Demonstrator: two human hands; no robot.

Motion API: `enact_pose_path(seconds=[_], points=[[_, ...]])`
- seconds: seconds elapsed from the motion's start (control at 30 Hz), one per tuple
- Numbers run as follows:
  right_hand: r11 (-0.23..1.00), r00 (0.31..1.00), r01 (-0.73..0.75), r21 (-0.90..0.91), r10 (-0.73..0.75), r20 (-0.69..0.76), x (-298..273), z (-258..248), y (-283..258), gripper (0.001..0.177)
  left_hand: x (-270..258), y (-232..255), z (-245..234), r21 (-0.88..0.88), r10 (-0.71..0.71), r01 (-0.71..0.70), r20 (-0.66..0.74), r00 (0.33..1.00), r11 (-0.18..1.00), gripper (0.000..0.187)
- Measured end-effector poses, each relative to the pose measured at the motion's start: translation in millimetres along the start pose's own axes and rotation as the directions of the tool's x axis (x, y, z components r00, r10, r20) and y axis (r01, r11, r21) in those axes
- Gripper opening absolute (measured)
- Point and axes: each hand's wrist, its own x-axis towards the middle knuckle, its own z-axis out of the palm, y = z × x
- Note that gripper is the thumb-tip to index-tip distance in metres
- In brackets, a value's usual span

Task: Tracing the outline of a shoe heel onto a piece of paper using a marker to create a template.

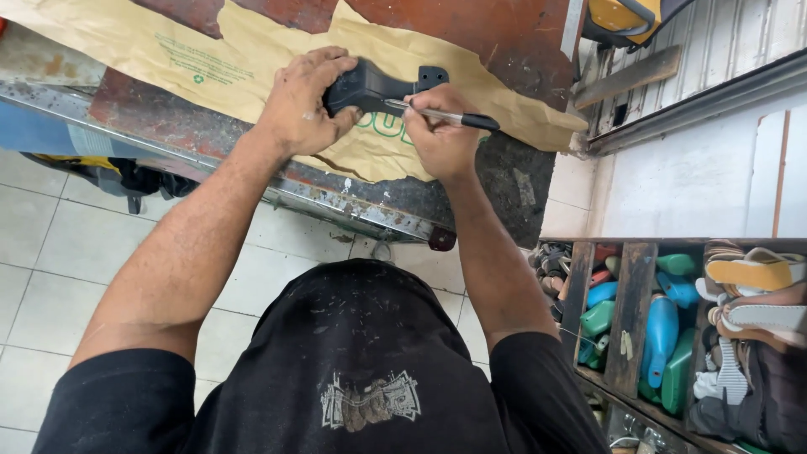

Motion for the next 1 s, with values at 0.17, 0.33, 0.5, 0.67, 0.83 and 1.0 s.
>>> enact_pose_path(seconds=[0.17,0.33,0.5,0.67,0.83,1.0], points=[[0.999,1.0,-0.003,-0.035,0.003,-0.008,-4.9,5.3,4.5,0.016,-2.6,-26.9,11.4,-0.033,0.041,-0.042,-0.017,0.999,0.999,0.076],[1.0,1.0,-0.019,-0.017,0.019,0.0,-2.4,8.7,2.3,0.017,3.5,-41.3,14.7,-0.08,0.159,-0.162,-0.043,0.986,0.984,0.078],[0.999,0.982,0.023,0.041,-0.03,0.186,-2.8,6.9,-0.8,0.014,7.3,-16.9,-4.8,-0.093,-0.036,0.048,0.132,0.991,0.994,0.071],[0.965,0.998,-0.053,0.256,0.062,-0.027,-1.3,-40.6,20.2,0.026,8.8,18.6,-25.6,-0.081,-0.109,0.122,0.15,0.983,0.989,0.084],[0.926,0.917,-0.377,-0.023,0.37,-0.146,31.0,-74.8,2.7,0.012,22.2,26.2,-19.2,0.006,0.072,-0.072,0.024,0.997,0.997,0.091],[0.736,0.731,-0.665,-0.124,0.676,0.094,54.1,-77.3,11.5,0.05,43.0,20.1,-1.6,0.29,0.452,-0.395,-0.162,0.877,0.872,0.078]])
